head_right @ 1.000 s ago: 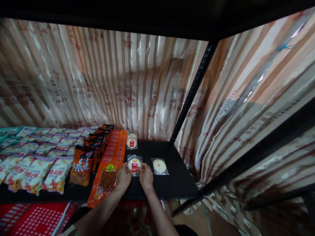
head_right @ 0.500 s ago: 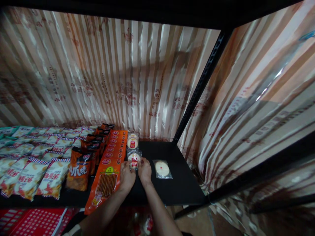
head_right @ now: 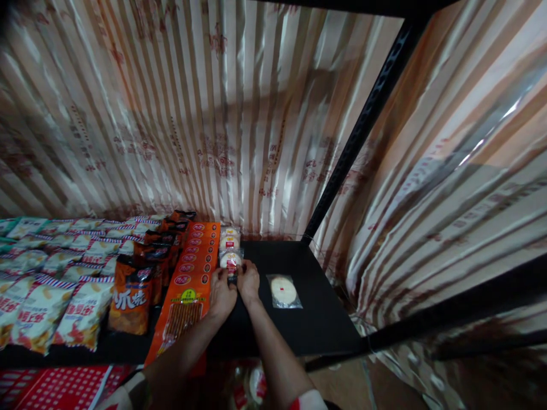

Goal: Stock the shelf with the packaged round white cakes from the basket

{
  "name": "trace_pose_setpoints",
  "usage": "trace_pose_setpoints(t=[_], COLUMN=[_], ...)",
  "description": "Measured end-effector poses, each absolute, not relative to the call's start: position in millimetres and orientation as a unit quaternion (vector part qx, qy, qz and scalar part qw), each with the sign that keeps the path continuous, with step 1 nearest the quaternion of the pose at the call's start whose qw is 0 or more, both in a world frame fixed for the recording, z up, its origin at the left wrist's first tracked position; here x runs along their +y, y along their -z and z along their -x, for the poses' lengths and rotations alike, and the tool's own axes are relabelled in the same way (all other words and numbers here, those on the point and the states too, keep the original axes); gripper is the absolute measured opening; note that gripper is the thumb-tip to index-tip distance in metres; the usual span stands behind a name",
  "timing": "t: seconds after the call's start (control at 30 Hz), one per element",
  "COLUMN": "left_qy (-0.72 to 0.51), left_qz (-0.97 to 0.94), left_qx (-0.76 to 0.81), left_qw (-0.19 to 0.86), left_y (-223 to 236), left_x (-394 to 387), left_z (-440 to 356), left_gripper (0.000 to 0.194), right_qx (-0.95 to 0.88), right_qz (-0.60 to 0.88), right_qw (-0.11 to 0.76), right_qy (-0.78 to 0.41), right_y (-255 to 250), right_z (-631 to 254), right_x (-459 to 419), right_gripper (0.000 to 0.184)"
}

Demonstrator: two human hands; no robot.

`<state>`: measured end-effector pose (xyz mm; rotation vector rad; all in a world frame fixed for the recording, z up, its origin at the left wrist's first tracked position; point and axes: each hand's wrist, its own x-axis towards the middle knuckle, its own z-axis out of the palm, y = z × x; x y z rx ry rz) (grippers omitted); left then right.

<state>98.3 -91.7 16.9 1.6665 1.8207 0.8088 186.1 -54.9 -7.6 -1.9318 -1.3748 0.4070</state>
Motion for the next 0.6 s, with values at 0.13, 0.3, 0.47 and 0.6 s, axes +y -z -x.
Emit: trace_pose_setpoints(t=[0.13,0.3,0.47,0.6], left_qy=[-0.295,-0.292,-0.288,-0.278], left_qz=[-0.620,-0.621,-0.621,-0.625], left_qx=[0.671,0.668,0.668,0.668], left_qw=[0.280,0.289,0.291,0.292], left_y=[-17.1,-18.6,-20.4,-21.5], left_x=[-86.0,-80.3,-77.0,-73.7], left_z=[-99.4,-99.4,-98.9,-97.8], left_gripper=[0.049,0.051,0.051,0.052], right_qx=[-0.533,-0.531,-0.528,-0.526], right_qz=[0.747,0.741,0.738,0.742], right_qw=[0.364,0.380,0.392,0.388], right_qy=[-0.161,-0.158,-0.150,-0.149], right_y=[8.1,9.7,10.1,9.3], right_z=[-184.9,-183.9,-183.2,-182.1], right_x=[-46.1,-37.1,-30.1,-25.4], right_gripper=[0.025,0.025,0.023,0.023])
